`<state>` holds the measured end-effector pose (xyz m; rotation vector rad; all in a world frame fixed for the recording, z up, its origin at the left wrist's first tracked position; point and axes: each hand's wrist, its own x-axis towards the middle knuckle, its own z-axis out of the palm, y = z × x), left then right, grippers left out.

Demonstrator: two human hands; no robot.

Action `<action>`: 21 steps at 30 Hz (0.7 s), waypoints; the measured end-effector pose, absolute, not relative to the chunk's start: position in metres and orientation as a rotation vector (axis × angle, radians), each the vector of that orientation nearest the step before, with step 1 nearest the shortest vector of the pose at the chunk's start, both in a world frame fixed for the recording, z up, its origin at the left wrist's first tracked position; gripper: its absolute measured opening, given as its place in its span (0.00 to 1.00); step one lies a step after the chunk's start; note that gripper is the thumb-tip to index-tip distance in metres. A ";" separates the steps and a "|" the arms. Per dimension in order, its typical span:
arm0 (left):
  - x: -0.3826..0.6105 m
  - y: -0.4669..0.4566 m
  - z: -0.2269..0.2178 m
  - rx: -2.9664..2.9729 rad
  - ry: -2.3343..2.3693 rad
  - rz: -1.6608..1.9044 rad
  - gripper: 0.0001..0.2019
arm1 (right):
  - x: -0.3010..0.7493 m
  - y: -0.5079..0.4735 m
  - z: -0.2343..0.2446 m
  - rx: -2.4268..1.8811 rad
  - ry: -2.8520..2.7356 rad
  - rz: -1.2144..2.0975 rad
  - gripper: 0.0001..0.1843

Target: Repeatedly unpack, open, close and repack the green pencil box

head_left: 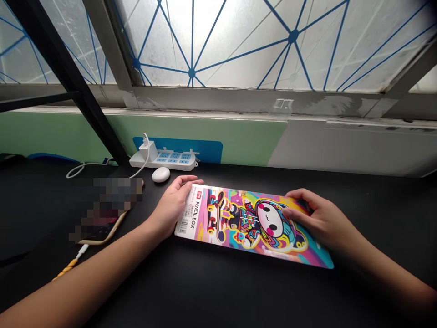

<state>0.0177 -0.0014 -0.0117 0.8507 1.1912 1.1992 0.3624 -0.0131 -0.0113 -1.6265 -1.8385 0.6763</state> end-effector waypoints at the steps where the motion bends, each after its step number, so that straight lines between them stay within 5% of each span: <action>1: 0.018 -0.002 -0.011 0.875 1.175 1.216 0.08 | 0.364 -0.013 -0.010 -1.610 -1.819 0.613 0.29; 13: 0.017 -0.026 0.001 1.279 0.907 1.577 0.24 | 0.363 -0.042 -0.006 -1.106 -1.886 -0.177 0.19; 21: -0.004 -0.016 0.018 1.517 1.032 1.119 0.11 | 0.367 -0.046 0.005 -0.925 -2.511 -0.184 0.09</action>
